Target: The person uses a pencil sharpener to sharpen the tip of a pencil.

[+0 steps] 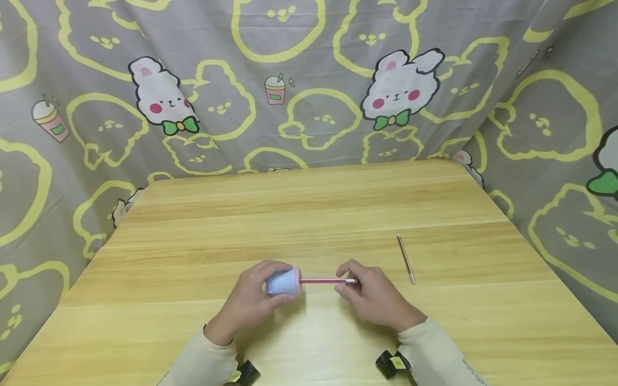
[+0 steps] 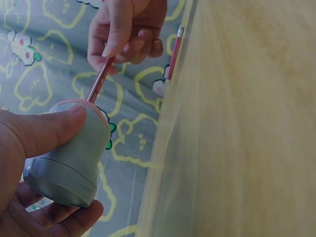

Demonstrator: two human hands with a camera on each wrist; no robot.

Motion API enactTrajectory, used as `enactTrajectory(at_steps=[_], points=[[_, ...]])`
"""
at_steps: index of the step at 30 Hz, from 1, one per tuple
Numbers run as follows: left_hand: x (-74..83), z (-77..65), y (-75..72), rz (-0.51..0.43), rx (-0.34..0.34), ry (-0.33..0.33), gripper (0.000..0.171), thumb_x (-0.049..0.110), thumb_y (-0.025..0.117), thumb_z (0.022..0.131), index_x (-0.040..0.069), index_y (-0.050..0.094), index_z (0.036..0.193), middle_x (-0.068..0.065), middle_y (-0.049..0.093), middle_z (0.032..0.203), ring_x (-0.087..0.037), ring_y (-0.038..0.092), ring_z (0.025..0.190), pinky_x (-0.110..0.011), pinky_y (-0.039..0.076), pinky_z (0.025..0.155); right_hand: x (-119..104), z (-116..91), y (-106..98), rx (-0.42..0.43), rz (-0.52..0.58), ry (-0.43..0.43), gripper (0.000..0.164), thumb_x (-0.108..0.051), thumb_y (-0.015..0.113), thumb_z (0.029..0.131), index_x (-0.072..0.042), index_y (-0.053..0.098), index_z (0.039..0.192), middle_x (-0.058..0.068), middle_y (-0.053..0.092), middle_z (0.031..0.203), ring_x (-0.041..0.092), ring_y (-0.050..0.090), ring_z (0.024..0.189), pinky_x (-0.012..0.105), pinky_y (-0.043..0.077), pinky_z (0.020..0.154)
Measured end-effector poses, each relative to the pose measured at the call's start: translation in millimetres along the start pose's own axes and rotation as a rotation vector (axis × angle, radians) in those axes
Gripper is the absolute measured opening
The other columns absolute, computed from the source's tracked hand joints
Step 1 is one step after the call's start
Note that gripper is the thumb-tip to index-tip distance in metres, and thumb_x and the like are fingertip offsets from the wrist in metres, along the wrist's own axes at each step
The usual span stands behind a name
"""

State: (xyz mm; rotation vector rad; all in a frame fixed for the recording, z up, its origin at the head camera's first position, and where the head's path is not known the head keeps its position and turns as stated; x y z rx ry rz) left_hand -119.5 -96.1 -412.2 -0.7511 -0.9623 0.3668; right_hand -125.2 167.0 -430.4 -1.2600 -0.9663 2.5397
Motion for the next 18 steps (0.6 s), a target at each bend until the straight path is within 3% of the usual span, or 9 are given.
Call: enactTrajectory(at_steps=[7,18], points=[[0.2,-0.1,-0.1,-0.002,0.002,0.004,0.047,0.018,0.086,0.074,0.009,0.065,0.115,-0.006,0.065,0.113,-0.019,0.061,0.092,-0.029,0.052,0.07,0.6,0.2,0.0,0.015,-0.001,-0.016,0.019,0.001,0.066,0.09,-0.016,0.059,0.092,-0.016,0.048,0.068,-0.003,0.036,0.056,0.018,0.035,0.046],[1.4,0.5,-0.6,-0.007,-0.004,-0.003,0.048,0.017,0.086,0.073,0.008,0.065,0.115,-0.006,0.065,0.113,-0.019,0.061,0.093,-0.029,0.052,0.071,2.4,0.2,-0.6,0.012,-0.03,-0.012,0.015,0.002,0.062,0.092,-0.012,0.064,0.089,-0.017,0.046,0.068,-0.003,0.037,0.056,0.019,0.036,0.047]])
Point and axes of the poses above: each hand's wrist, its own z-axis towards the middle knuckle, its own y-axis out of the palm, x = y × z, the point moved 1 cm from there along z, towards the middle knuckle
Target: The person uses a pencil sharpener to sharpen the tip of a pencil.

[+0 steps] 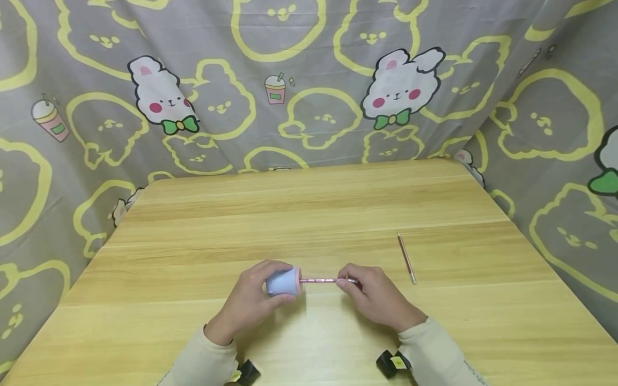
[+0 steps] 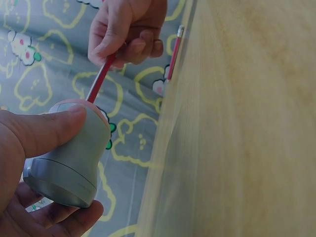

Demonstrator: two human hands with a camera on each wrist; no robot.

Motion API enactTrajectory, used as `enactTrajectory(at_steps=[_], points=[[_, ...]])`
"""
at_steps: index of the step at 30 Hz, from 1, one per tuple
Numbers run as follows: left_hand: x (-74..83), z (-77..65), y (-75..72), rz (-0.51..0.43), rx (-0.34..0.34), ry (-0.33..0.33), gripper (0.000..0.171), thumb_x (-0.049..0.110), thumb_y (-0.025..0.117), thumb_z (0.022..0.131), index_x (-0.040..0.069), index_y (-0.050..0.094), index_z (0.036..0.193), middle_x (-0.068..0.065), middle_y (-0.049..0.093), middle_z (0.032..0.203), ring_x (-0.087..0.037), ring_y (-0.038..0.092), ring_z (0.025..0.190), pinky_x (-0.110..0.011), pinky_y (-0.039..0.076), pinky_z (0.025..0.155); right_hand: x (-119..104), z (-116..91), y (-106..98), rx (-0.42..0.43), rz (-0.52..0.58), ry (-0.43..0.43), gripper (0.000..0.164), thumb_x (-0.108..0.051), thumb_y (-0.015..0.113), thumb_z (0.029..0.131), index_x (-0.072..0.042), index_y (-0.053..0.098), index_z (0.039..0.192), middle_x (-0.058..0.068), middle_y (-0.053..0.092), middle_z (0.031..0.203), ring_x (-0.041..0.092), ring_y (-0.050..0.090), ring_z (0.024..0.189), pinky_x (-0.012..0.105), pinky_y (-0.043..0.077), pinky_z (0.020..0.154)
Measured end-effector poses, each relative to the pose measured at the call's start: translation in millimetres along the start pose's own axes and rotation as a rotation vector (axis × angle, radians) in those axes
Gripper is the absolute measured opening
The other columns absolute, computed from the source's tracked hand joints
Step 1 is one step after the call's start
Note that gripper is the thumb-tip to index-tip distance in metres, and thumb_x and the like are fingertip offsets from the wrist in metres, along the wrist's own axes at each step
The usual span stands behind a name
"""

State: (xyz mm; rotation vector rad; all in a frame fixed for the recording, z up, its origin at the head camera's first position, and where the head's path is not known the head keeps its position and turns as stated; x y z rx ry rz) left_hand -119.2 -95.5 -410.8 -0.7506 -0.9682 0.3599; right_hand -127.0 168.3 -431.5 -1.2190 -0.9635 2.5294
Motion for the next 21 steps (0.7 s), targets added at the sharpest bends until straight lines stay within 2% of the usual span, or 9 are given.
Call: enactTrajectory(at_steps=[10,15,21], points=[[0.5,-0.1,-0.2,-0.007,0.004,0.006,0.047,0.017,0.086,0.073,0.009,0.065,0.115,-0.005,0.066,0.113,-0.018,0.06,0.091,-0.029,0.051,0.07,1.1,0.9,-0.6,0.017,-0.027,-0.064,0.021,0.004,0.059,0.093,-0.014,0.063,0.082,-0.018,0.045,0.068,-0.002,0.044,0.06,0.021,0.042,0.055],[0.5,-0.1,-0.3,-0.008,0.004,0.005,0.047,0.017,0.086,0.073,0.009,0.065,0.115,-0.005,0.066,0.113,-0.018,0.06,0.091,-0.028,0.051,0.07,0.6,0.6,-0.9,0.003,-0.023,-0.023,0.017,0.001,0.059,0.094,-0.011,0.067,0.086,-0.017,0.046,0.067,-0.003,0.041,0.058,0.02,0.041,0.052],[0.2,-0.3,-0.2,-0.009,0.004,0.004,0.047,0.017,0.086,0.073,0.009,0.065,0.115,-0.005,0.066,0.113,-0.018,0.061,0.092,-0.028,0.051,0.07,-0.1,-0.3,-0.2,-0.016,-0.01,0.026,0.01,-0.003,0.064,0.092,-0.01,0.066,0.099,-0.018,0.047,0.067,-0.003,0.038,0.055,0.019,0.038,0.047]])
Point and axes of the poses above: each hand's wrist, its own z-axis towards the middle knuckle, its own y-axis out of the palm, x = y × z, the point moved 1 cm from there along z, towards the middle knuckle
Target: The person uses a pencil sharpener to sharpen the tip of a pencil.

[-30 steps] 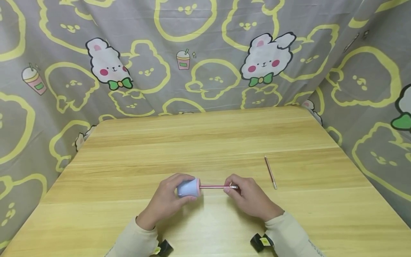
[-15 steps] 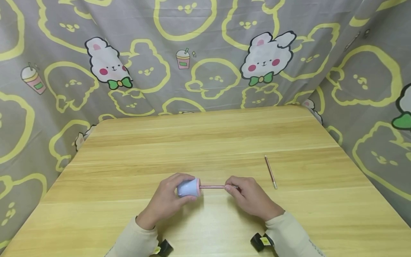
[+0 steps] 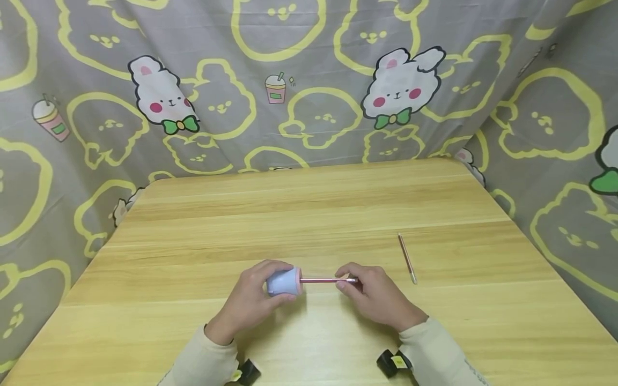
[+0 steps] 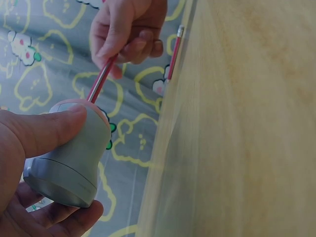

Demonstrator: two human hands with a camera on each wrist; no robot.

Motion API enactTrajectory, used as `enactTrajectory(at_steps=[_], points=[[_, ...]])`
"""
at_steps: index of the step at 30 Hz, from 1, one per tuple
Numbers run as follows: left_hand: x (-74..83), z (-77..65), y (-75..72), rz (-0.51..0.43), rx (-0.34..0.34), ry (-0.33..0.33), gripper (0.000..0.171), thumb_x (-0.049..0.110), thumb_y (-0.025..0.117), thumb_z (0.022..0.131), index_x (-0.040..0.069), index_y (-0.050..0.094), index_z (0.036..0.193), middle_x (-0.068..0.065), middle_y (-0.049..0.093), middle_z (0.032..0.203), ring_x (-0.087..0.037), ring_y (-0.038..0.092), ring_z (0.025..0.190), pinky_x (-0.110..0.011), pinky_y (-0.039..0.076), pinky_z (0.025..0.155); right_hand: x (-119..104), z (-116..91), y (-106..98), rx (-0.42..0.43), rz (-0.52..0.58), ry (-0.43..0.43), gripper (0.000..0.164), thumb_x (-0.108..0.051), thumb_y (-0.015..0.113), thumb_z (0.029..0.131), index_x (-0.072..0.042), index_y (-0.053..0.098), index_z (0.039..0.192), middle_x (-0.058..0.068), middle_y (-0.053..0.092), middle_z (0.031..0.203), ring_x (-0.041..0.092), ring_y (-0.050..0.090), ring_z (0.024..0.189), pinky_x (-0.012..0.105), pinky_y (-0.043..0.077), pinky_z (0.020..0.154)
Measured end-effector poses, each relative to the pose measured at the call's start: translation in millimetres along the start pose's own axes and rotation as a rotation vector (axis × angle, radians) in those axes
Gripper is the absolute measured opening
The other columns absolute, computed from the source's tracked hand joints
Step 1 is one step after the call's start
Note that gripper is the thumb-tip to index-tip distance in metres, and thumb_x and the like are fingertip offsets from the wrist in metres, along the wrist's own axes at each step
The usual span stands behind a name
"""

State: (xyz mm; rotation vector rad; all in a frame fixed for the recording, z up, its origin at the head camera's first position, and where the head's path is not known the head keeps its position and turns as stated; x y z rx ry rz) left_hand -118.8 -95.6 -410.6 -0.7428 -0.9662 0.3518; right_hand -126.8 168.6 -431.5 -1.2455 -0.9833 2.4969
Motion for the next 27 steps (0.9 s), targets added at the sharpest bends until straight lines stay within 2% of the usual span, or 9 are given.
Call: enactTrajectory(at_steps=[3,9,15,20,23,27], points=[[0.1,-0.1,0.0,0.0,0.002,0.002,0.047,0.017,0.086,0.073,0.009,0.065,0.115,-0.006,0.066,0.113,-0.018,0.061,0.092,-0.028,0.051,0.07,0.4,-0.6,0.7,0.001,0.015,-0.007,0.014,-0.002,0.066,0.091,-0.012,0.062,0.1,-0.017,0.048,0.066,-0.004,0.037,0.055,0.019,0.037,0.046],[-0.8,-0.4,0.5,0.004,0.005,0.013,0.047,0.016,0.086,0.073,0.008,0.065,0.114,-0.006,0.066,0.112,-0.018,0.061,0.091,-0.028,0.051,0.069,2.5,-0.2,1.4,0.007,0.011,-0.024,0.006,-0.008,0.063,0.094,-0.013,0.062,0.092,-0.015,0.05,0.067,-0.004,0.037,0.055,0.018,0.036,0.046],[-0.9,-0.4,0.2,0.002,0.002,0.019,0.048,0.016,0.086,0.073,0.008,0.065,0.115,-0.006,0.066,0.113,-0.019,0.061,0.092,-0.029,0.052,0.07,0.8,1.0,0.5,0.02,-0.018,-0.035,0.015,0.0,0.063,0.092,-0.013,0.067,0.087,-0.018,0.047,0.068,-0.004,0.038,0.056,0.019,0.038,0.047],[-0.7,-0.2,-0.2,0.004,-0.005,0.003,0.047,0.018,0.086,0.074,0.009,0.065,0.115,-0.006,0.065,0.113,-0.018,0.061,0.092,-0.029,0.052,0.07,0.7,0.8,0.3,0.018,-0.026,0.001,0.01,-0.004,0.065,0.092,-0.011,0.07,0.096,-0.018,0.046,0.067,-0.003,0.038,0.056,0.019,0.038,0.047],[-0.5,0.1,-0.4,0.009,-0.004,-0.001,0.047,0.018,0.086,0.073,0.01,0.065,0.115,-0.005,0.065,0.113,-0.018,0.061,0.093,-0.029,0.051,0.071,1.1,0.1,0.8,0.016,-0.017,0.022,0.013,-0.005,0.068,0.09,-0.01,0.067,0.102,-0.019,0.046,0.066,-0.003,0.038,0.055,0.019,0.037,0.046],[-0.5,0.2,-0.1,0.012,0.003,0.005,0.047,0.017,0.086,0.073,0.009,0.065,0.114,-0.006,0.066,0.112,-0.018,0.061,0.093,-0.029,0.052,0.071,1.1,-0.2,1.4,0.022,-0.001,0.018,0.016,-0.002,0.069,0.088,-0.012,0.063,0.099,-0.017,0.049,0.067,-0.002,0.039,0.054,0.019,0.037,0.045]])
Point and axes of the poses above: each hand's wrist, its own z-axis towards the middle knuckle, its own y-axis out of the palm, x = y × z, the point moved 1 cm from there along z, towards the middle knuckle
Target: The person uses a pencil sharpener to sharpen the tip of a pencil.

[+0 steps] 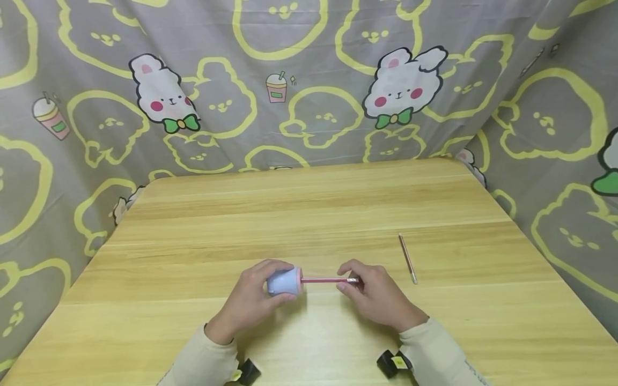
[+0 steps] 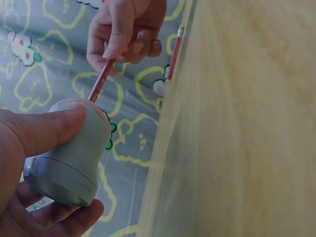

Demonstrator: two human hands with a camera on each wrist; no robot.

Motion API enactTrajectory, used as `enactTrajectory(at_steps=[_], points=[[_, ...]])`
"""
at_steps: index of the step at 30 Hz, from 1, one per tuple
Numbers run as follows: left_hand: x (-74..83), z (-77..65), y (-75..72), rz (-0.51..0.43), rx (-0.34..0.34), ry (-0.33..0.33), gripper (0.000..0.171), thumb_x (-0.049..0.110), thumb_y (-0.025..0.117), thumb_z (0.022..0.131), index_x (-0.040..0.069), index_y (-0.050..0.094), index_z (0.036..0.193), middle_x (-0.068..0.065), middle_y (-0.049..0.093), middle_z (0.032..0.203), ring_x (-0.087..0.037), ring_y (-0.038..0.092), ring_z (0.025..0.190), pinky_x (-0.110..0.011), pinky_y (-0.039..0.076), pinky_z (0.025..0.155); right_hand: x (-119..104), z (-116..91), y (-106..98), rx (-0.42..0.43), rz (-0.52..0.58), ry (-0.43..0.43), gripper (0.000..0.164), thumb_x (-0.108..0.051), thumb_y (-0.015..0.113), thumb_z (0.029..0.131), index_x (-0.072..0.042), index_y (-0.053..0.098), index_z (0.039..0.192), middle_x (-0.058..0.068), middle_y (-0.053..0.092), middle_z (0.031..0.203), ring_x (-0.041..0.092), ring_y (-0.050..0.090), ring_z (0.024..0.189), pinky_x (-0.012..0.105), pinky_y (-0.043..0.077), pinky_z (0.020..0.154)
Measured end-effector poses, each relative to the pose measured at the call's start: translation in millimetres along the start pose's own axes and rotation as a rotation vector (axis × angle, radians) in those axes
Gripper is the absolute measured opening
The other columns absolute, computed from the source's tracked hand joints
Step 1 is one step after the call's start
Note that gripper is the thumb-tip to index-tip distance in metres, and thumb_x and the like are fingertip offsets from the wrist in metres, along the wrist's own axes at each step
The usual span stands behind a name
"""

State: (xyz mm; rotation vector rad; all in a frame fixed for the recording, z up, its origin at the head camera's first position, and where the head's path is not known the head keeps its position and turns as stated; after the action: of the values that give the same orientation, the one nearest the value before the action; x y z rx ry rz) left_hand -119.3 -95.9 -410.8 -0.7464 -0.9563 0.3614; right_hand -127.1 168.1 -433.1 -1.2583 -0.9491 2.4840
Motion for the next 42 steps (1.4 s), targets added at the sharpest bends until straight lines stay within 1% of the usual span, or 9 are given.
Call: enactTrajectory(at_steps=[2,6,12,15,18,22,33,38,42], points=[[-0.2,-0.1,0.4,0.003,0.004,0.005,0.047,0.016,0.086,0.073,0.008,0.065,0.114,-0.006,0.066,0.112,-0.019,0.061,0.092,-0.03,0.052,0.071,-0.2,0.1,-0.2,0.004,0.003,-0.002,0.014,-0.003,0.069,0.089,-0.014,0.063,0.096,-0.016,0.05,0.067,-0.002,0.039,0.055,0.019,0.037,0.045],[0.1,-0.5,0.6,0.005,0.001,0.005,0.046,0.016,0.086,0.074,0.008,0.065,0.114,-0.006,0.066,0.113,-0.019,0.061,0.093,-0.03,0.052,0.071,-0.5,0.7,-0.7,0.016,-0.001,-0.018,0.007,-0.007,0.066,0.092,-0.013,0.064,0.091,-0.013,0.053,0.069,-0.002,0.04,0.056,0.019,0.038,0.046],[0.7,-0.5,0.6,0.009,-0.007,-0.006,0.047,0.015,0.086,0.073,0.008,0.065,0.114,-0.006,0.065,0.113,-0.019,0.061,0.094,-0.03,0.051,0.071,-0.9,1.5,-0.7,0.027,-0.011,-0.053,0.012,0.001,0.065,0.09,-0.011,0.068,0.086,-0.012,0.051,0.067,-0.003,0.039,0.056,0.018,0.037,0.046],[1.1,-0.3,0.4,0.011,-0.006,-0.004,0.046,0.016,0.086,0.073,0.008,0.065,0.114,-0.006,0.065,0.113,-0.02,0.061,0.094,-0.03,0.052,0.071,-1.1,1.2,-0.6,0.027,-0.016,-0.043,0.011,0.0,0.066,0.09,-0.01,0.069,0.087,-0.013,0.051,0.068,-0.003,0.039,0.056,0.019,0.037,0.047],[1.0,-0.6,0.5,0.009,-0.008,-0.006,0.046,0.016,0.085,0.074,0.008,0.065,0.114,-0.006,0.065,0.114,-0.02,0.061,0.095,-0.031,0.052,0.072,-1.5,0.5,-0.6,0.017,-0.016,-0.018,0.009,-0.002,0.068,0.089,-0.011,0.069,0.093,-0.016,0.049,0.067,-0.002,0.038,0.056,0.019,0.037,0.047],[0.7,-0.7,0.6,0.007,-0.011,-0.012,0.047,0.016,0.086,0.073,0.008,0.065,0.115,-0.006,0.065,0.114,-0.02,0.061,0.095,-0.03,0.052,0.072,-3.1,0.2,-0.9,0.009,-0.006,-0.001,0.015,-0.005,0.071,0.087,-0.013,0.065,0.098,-0.017,0.048,0.067,-0.002,0.038,0.055,0.019,0.036,0.045],[0.6,-0.7,1.0,-0.007,0.008,0.002,0.047,0.016,0.086,0.072,0.008,0.065,0.114,-0.006,0.066,0.113,-0.019,0.061,0.093,-0.03,0.052,0.07,-2.5,0.9,-0.6,0.028,0.004,-0.029,0.018,-0.001,0.071,0.086,-0.017,0.064,0.09,-0.016,0.048,0.068,-0.002,0.037,0.056,0.018,0.035,0.046],[1.6,-0.1,0.4,-0.022,-0.001,-0.012,0.047,0.018,0.086,0.073,0.009,0.065,0.115,-0.005,0.065,0.113,-0.018,0.061,0.093,-0.028,0.051,0.071,-1.8,1.1,-1.0,0.037,-0.003,-0.058,0.017,0.001,0.068,0.088,-0.015,0.065,0.085,-0.016,0.049,0.067,-0.003,0.037,0.056,0.018,0.036,0.045],[1.9,-0.2,0.1,-0.022,-0.004,-0.013,0.046,0.017,0.086,0.074,0.009,0.065,0.115,-0.005,0.065,0.113,-0.018,0.061,0.093,-0.028,0.051,0.071,-1.9,1.5,-1.8,0.04,-0.021,-0.078,0.019,0.002,0.064,0.09,-0.014,0.065,0.08,-0.018,0.044,0.065,-0.004,0.035,0.055,0.018,0.035,0.045]])
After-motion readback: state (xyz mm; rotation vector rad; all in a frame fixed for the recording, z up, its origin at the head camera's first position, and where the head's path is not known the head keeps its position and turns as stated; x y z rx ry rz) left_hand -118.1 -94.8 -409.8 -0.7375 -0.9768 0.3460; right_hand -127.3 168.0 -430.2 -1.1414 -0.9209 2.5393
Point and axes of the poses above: each hand's wrist, its own z-axis towards the middle knuckle, its own y-axis out of the palm, x = y × z, the point moved 1 cm from there along z, towards the middle knuckle
